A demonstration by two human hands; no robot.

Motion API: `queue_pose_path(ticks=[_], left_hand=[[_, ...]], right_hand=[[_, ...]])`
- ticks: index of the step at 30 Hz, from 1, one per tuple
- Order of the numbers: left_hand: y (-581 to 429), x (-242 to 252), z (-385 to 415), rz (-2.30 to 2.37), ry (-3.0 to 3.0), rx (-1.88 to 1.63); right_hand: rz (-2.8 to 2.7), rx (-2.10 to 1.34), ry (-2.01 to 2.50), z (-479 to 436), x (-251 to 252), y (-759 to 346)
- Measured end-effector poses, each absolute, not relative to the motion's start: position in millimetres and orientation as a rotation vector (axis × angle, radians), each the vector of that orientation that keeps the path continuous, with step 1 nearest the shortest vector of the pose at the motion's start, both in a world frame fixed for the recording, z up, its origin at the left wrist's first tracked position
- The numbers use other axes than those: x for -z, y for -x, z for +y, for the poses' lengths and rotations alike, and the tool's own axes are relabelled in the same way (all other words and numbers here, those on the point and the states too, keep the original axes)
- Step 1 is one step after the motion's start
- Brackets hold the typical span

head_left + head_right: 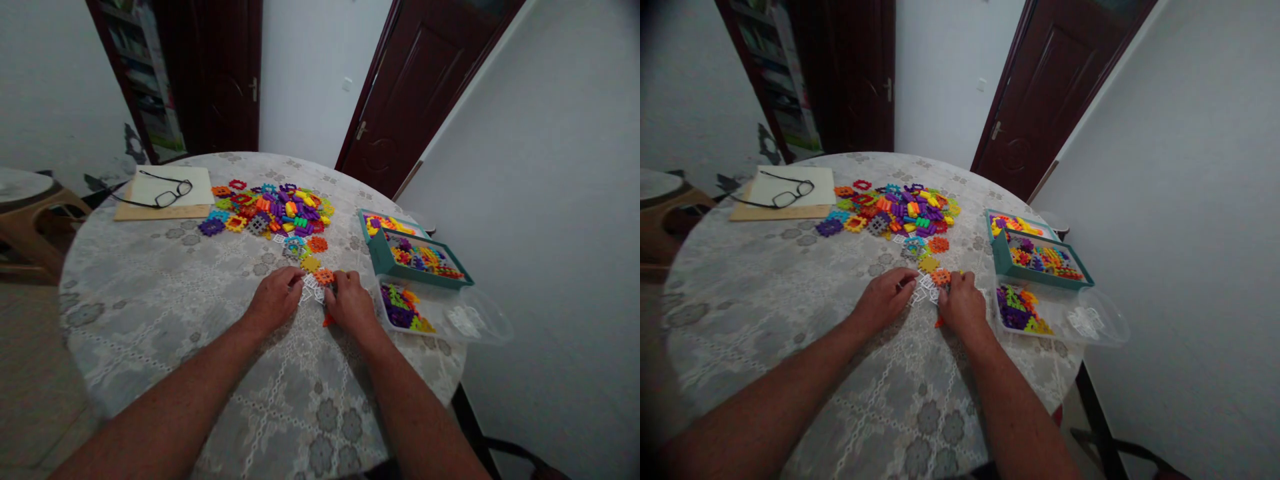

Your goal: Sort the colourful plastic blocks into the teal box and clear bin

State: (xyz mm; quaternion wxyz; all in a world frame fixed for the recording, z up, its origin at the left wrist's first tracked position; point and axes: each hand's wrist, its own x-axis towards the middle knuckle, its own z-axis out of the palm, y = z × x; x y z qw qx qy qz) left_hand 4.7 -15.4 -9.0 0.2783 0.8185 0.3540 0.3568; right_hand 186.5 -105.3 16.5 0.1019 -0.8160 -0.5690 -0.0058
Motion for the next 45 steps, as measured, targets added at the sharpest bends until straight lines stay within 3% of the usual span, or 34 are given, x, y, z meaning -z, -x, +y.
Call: queue_pose_path(ticks=[9, 16, 22, 32, 40, 45], left_hand=[[-3, 11, -16, 0.952, -2.209, -0.958], [-1, 20, -14, 0.905, -2.405, -1.001], [-1, 21, -16, 0.869, -2.552, -0.793], [-2, 24, -15, 0.921, -2.543, -0.831], [-1, 10, -17, 0.913, -2.165, -1.061], [0, 9, -13, 0.967, -1.967, -1.029]], right_hand=[[-1.843, -0.192, 1.81, -108, -1, -191], [-1.613, 0.212, 2.139, -104, 9, -204], [-1.643, 0.044, 2.224, -99, 9, -208], [-1.635, -0.016, 1.99, -100, 17, -211], [-1.728, -0.036, 2.115, -91, 13, -209], [-1.694, 0.016, 1.871, -92, 7, -205]])
